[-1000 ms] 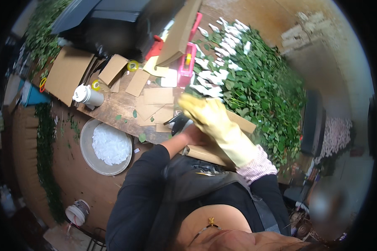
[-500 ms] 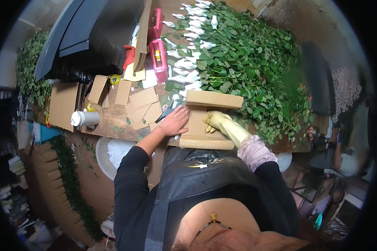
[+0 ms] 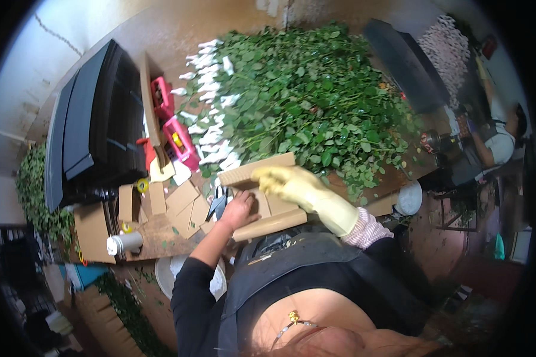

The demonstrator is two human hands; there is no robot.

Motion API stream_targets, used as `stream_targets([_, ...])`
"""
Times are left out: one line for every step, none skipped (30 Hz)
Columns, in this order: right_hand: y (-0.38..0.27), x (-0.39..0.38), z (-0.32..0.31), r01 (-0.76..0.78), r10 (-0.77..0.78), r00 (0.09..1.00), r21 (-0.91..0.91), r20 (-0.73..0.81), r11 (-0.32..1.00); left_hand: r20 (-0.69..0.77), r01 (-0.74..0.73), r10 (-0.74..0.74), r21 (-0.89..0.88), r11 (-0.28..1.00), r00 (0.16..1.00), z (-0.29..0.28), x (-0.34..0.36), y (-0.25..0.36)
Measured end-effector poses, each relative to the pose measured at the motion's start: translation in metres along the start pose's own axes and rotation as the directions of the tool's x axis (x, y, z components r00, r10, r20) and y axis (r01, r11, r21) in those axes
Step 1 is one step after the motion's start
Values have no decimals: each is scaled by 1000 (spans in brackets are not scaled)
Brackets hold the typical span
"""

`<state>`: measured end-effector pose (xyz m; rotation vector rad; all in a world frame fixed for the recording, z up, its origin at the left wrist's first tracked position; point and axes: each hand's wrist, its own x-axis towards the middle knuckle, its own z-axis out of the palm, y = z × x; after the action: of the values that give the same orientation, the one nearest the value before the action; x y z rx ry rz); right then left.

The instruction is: The person arranges white flowers and green leaves into a black plastic tray and then into a cardboard box. They use shears to trim stems and adjust the placement of the flowers and leaves to fit them neatly into the containers.

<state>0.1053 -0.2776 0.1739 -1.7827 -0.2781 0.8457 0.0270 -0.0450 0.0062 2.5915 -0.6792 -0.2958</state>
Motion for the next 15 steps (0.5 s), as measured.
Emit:
stream_targets([-4, 7, -20, 170, -198, 968, -179, -152, 969, 14, 20, -20, 6, 1000, 1000, 2, -4, 1])
stream_targets([-9, 17, -48, 287, -397, 877, -367, -270, 885, 4, 14, -14, 14, 1000, 1000, -1, -6, 3])
stream_targets([9, 43, -77, 274, -492, 802, -523, -339, 807, 10, 26, -26, -6, 1000, 1000, -2, -6, 5])
stream_targets([25, 67, -106, 208, -577, 710, -663, -403, 719, 15, 39, -38, -27, 999, 999, -3, -4, 8])
stream_targets([38, 82, -137, 10, -548, 710, -773, -441, 634, 26, 13, -13, -28, 1000, 1000, -2, 4, 12])
stream_targets([48, 94, -152, -162, -428, 785, -816, -447, 555, 33, 13, -12, -21, 1000, 999, -2, 7, 13])
stream_targets([53, 101, -163, -285, -282, 849, -837, -446, 467, 36, 12, -12, -16, 1000, 999, -1, 10, 14])
stream_targets([50, 108, -170, -330, -173, 886, -846, -431, 418, 42, 23, -23, -20, 1000, 999, 0, 9, 14])
stream_targets([33, 108, -169, -329, -107, 911, -857, -399, 397, 46, 47, -46, -22, 999, 998, 1, 4, 12])
stream_targets([17, 104, -168, -317, -86, 921, -859, -380, 401, 50, 68, -66, -24, 997, 997, 2, 2, 10])
stream_targets([-5, 87, -162, -264, -193, 909, -868, -370, 422, 28, 46, -45, -21, 999, 999, 0, 0, 10])
stream_targets([-24, 69, -154, -170, -385, 854, -886, -351, 430, 14, 57, -57, -10, 998, 998, -2, -4, 8])
stream_targets([-29, 57, -157, -114, -567, 761, -926, -314, 360, 2, 53, -53, -7, 999, 999, -2, -5, 8])
stream_targets([-33, 45, -160, -93, -723, 638, -958, -265, 270, -12, 51, -52, -10, 999, 999, 0, -5, 8])
stream_targets([-20, 47, -171, -46, -696, 688, -969, -208, 244, -9, 38, -39, -37, 999, 999, -1, -2, 11])
